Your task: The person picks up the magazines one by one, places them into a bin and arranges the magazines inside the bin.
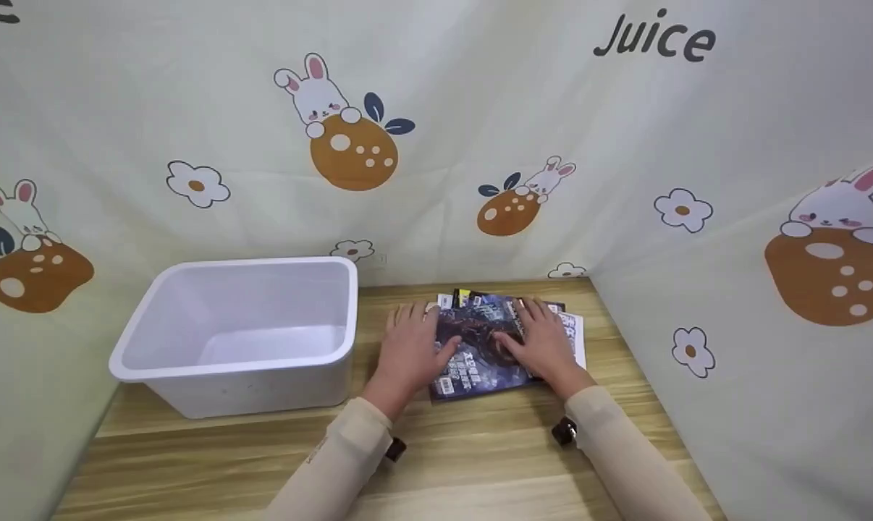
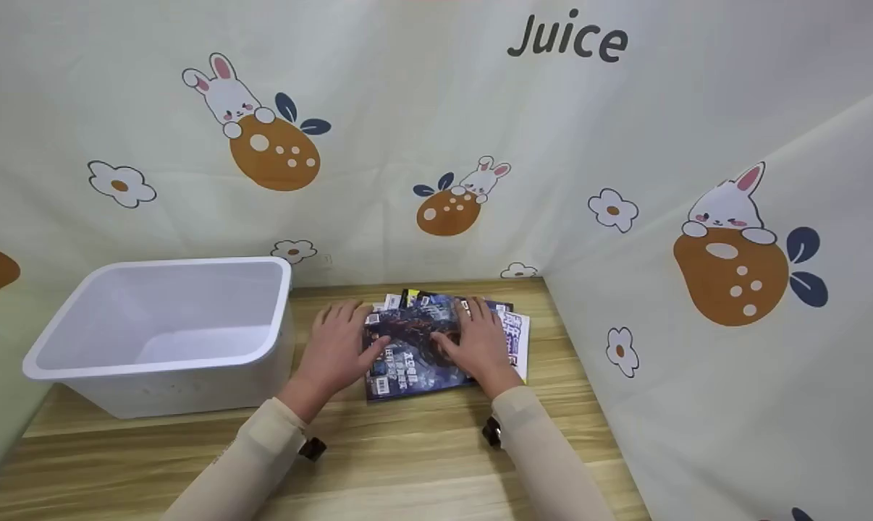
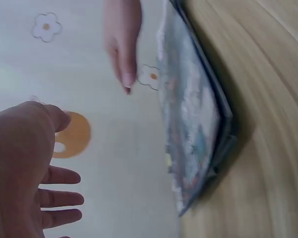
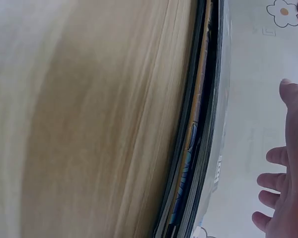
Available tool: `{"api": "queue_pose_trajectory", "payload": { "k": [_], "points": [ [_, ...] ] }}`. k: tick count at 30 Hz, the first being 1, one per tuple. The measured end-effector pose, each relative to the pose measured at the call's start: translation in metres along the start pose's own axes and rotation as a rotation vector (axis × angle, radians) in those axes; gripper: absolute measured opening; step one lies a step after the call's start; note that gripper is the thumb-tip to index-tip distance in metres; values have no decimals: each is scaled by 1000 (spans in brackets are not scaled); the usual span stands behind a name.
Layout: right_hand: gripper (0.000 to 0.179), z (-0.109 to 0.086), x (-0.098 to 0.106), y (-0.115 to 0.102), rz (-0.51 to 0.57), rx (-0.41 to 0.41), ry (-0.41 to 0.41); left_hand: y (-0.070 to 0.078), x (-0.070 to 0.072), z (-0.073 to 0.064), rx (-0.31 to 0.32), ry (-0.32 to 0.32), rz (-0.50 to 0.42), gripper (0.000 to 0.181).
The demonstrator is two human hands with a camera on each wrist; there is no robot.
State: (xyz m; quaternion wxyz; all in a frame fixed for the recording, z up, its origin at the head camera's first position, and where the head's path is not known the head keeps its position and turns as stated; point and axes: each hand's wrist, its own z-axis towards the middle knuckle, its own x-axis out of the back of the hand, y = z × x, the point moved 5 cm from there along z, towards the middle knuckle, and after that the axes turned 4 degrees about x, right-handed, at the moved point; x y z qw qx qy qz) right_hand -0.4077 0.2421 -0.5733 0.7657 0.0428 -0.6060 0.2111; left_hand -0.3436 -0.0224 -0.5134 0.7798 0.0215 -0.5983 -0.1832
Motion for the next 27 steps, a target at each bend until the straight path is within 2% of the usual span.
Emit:
{"api": "queue_pose_trajectory", "payload": {
  "k": [4, 8, 13, 17, 22, 27],
  "points": [
    [96, -5, -1, -2, -12, 15, -1, 5, 30, -16, -74, 47, -68, 69],
    [95, -7, -2, -1, -23, 32, -8, -5, 62, -31, -103, 75, -124, 66],
    [91, -9, 0, 1, -12, 39, -3, -39, 96, -40, -99, 163, -167, 63],
    [93, -11, 2, 4, -2, 26, -15, -73, 115, -45, -67, 219, -173, 61],
    [93, -13, 2, 5, 8, 31, -5, -111, 132, -55, -22, 226, -184, 62],
    [94, -15, 5, 5, 17, 34, 11, -138, 147, -65, 11, 196, -176, 65]
  ]
}}
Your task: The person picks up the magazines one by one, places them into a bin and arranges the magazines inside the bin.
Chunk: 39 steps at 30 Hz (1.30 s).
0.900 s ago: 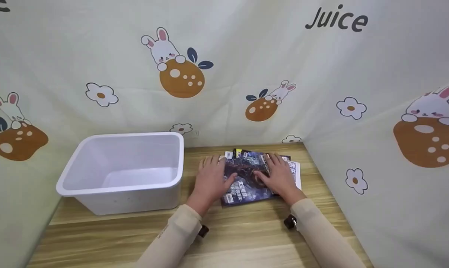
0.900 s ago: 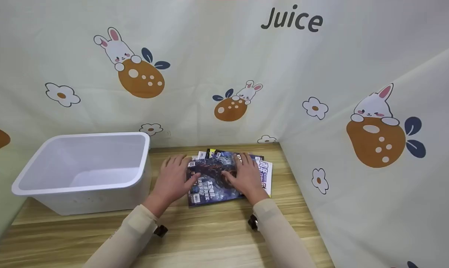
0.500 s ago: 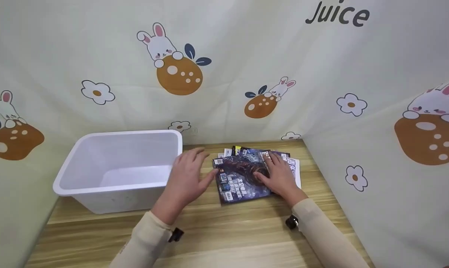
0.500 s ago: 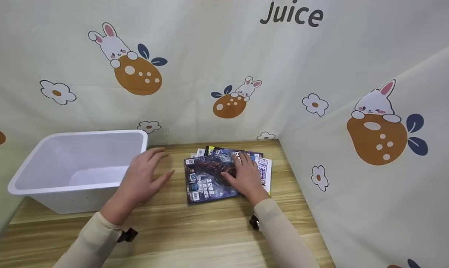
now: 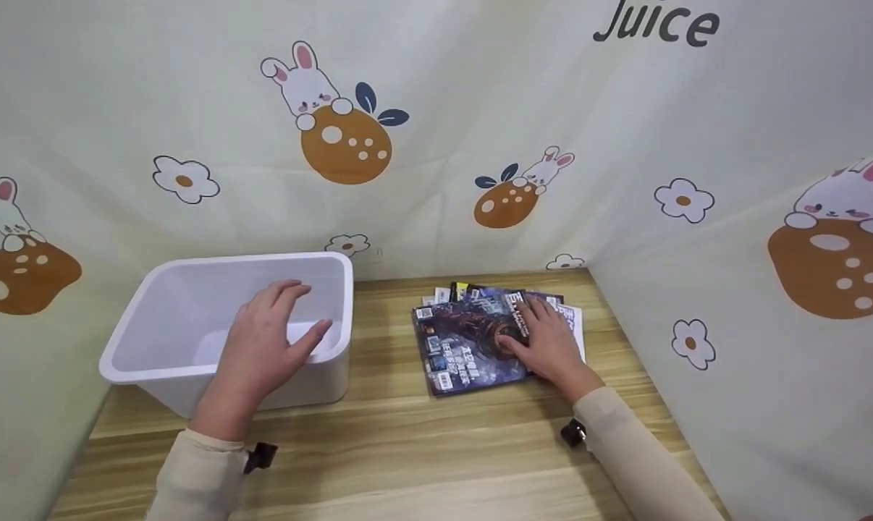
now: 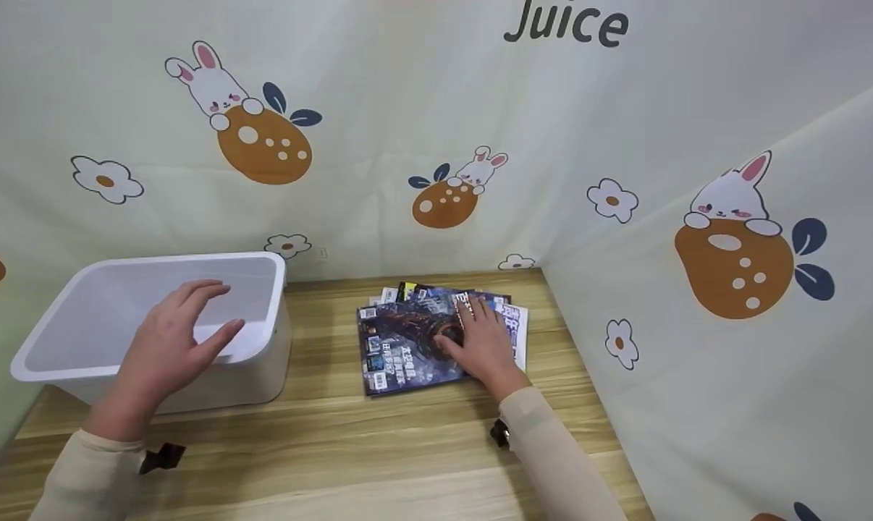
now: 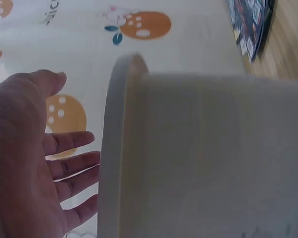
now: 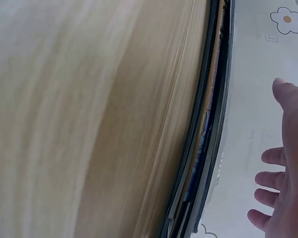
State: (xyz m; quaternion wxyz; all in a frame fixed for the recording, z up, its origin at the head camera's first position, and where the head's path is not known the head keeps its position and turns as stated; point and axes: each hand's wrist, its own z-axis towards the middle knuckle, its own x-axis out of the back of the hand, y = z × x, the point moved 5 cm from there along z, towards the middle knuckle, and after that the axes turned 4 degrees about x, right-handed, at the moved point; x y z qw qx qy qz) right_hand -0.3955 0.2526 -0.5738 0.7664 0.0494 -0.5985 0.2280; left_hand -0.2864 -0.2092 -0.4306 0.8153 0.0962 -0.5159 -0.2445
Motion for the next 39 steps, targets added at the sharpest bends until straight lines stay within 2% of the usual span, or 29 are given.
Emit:
{"api": "queue_pose_trajectory", "payload": {
  "k": [9, 16, 21, 31, 39],
  "points": [
    [95, -5, 2, 7, -7, 2, 11, -48, 30, -15, -10, -57, -24, 74],
    [96, -8, 2, 12, -16, -13, -1, -92, 56, -24, 68, -115, -9, 86],
    [96, -8, 4, 13, -12, -20, 0, -113, 70, -30, 124, -143, -9, 90],
    [97, -8, 2, 15, -1, -15, -2, -152, 77, -37, 219, -171, -7, 99],
    [95, -10, 4, 24, 82, -76, -13, -185, 73, -44, 270, -208, 46, 118]
  ]
}}
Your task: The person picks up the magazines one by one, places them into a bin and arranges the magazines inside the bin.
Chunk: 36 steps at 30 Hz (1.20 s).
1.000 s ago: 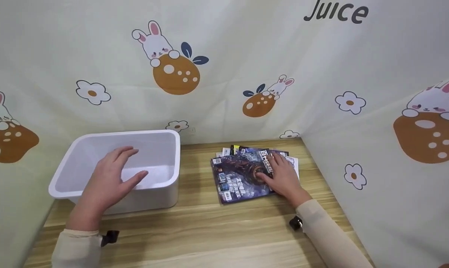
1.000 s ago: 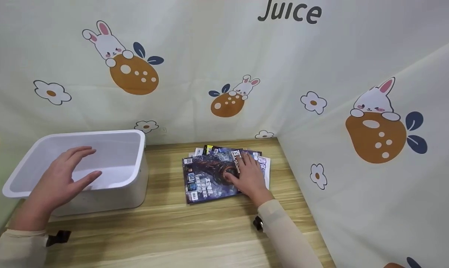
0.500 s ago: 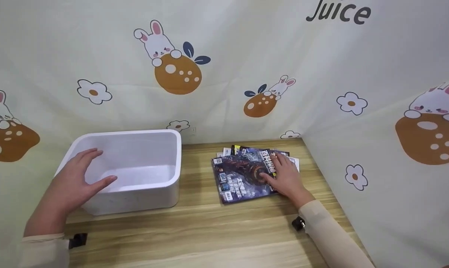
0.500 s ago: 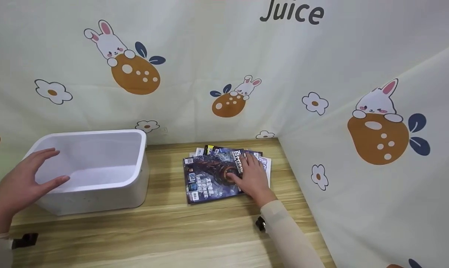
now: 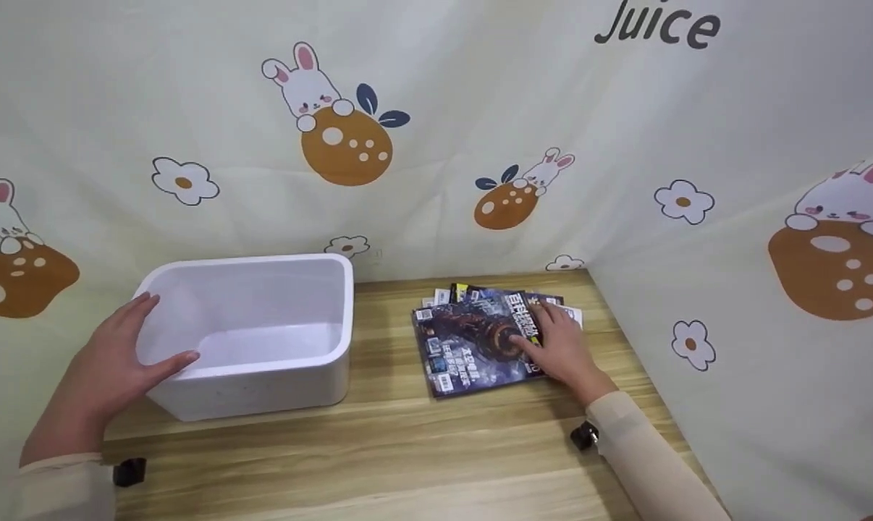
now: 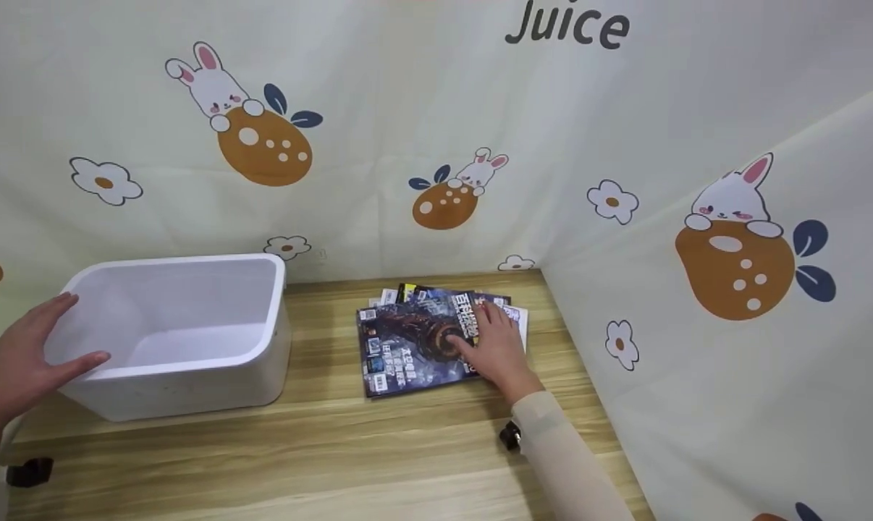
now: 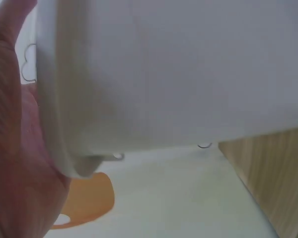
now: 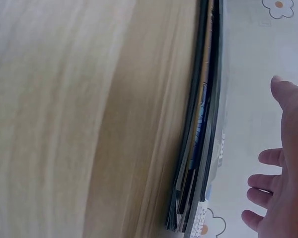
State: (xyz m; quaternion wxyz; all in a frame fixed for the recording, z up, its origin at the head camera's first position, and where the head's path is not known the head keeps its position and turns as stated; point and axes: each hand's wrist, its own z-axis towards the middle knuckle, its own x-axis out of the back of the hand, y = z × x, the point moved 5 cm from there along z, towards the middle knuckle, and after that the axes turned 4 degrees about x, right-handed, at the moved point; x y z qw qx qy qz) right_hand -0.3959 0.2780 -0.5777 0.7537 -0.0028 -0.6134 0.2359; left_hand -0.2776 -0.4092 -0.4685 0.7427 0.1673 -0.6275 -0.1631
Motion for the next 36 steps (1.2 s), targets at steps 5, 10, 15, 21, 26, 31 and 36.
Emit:
{"api": "queue_pose_trajectory", "payload": {
  "k": [5, 10, 15, 21, 26, 31, 36],
  "points": [
    [93, -2, 3, 2, 62, -7, 12, -12, -3, 1, -18, -20, 19, 124],
    [90, -2, 4, 5, 93, -11, 5, -19, -4, 2, -37, -41, 41, 125],
    [94, 2, 3, 12, 151, -54, -35, -19, -6, 0, -32, -85, 53, 124],
    [104, 8, -5, 19, 222, -114, -112, -19, -8, -4, -44, -108, 78, 122],
    [111, 13, -8, 18, 279, -143, -209, -21, -10, -6, -43, -106, 88, 123],
    [117, 21, -6, 17, 307, -162, -289, -20, -9, -3, -48, -96, 93, 124],
    [124, 26, -5, 12, 279, -166, -375, -19, -8, -2, -62, -95, 89, 122]
  ]
}}
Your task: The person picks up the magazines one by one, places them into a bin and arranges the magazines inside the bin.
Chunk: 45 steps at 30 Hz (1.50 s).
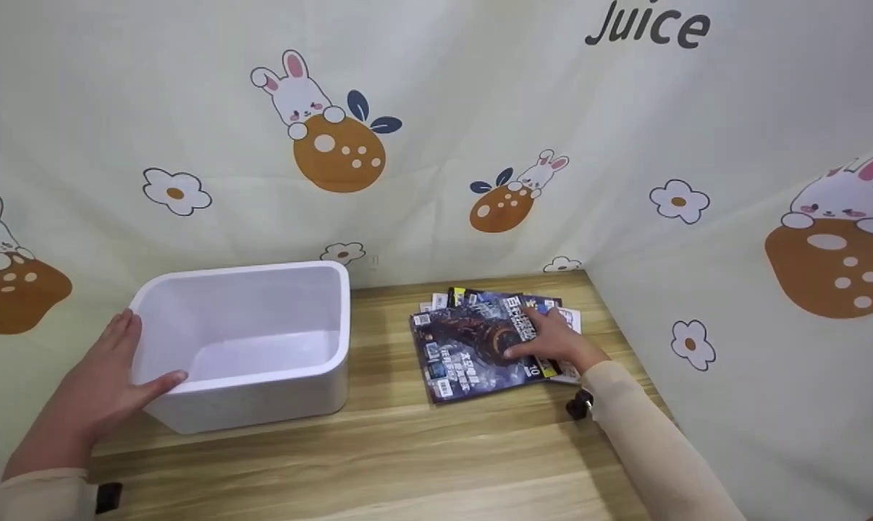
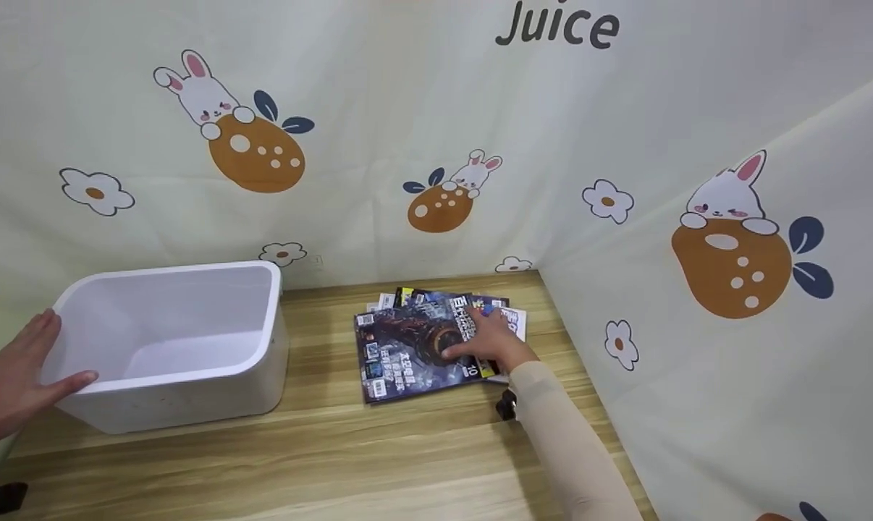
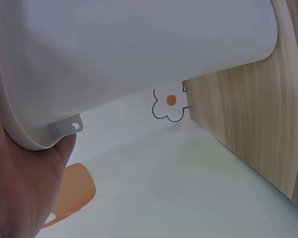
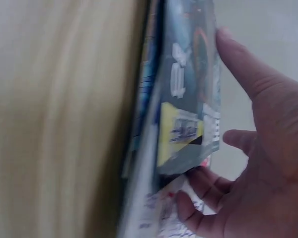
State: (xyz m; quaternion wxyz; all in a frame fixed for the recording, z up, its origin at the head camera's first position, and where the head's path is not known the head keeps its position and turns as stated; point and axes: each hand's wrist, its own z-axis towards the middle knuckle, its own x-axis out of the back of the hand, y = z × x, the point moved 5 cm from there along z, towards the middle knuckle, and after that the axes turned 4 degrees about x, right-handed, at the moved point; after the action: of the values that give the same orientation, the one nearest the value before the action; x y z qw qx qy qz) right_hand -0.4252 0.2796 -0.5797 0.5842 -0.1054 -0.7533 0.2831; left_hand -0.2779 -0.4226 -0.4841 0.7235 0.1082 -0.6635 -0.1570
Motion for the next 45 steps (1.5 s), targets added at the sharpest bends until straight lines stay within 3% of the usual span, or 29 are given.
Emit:
{"api": "queue_pose_trajectory", "payload": {
  "k": [6, 11, 21, 28, 33, 39, 45],
  "points": [
    [128, 2, -3, -6, -48, -23, -16, -1, -1, -3, -4, -8, 12, 122],
    [127, 3, -6, -10, -46, -19, -10, -1, -1, -3, -12, -9, 17, 122],
    [129, 2, -5, -16, -26, -91, -23, -1, -2, -3, 2, -10, 9, 123],
    [130, 4, -3, -16, 6, -56, 16, 0, -2, -2, 1, -3, 14, 123],
    [130, 8, -3, -10, 62, -20, 20, 0, -2, -2, 3, 1, 8, 123],
    [128, 9, -6, -2, 259, 59, 6, 0, -1, -2, 9, -4, 10, 124],
    [112, 12, -7, 9, 406, 128, 34, 0, -2, -2, 15, -6, 16, 124]
  ]
}}
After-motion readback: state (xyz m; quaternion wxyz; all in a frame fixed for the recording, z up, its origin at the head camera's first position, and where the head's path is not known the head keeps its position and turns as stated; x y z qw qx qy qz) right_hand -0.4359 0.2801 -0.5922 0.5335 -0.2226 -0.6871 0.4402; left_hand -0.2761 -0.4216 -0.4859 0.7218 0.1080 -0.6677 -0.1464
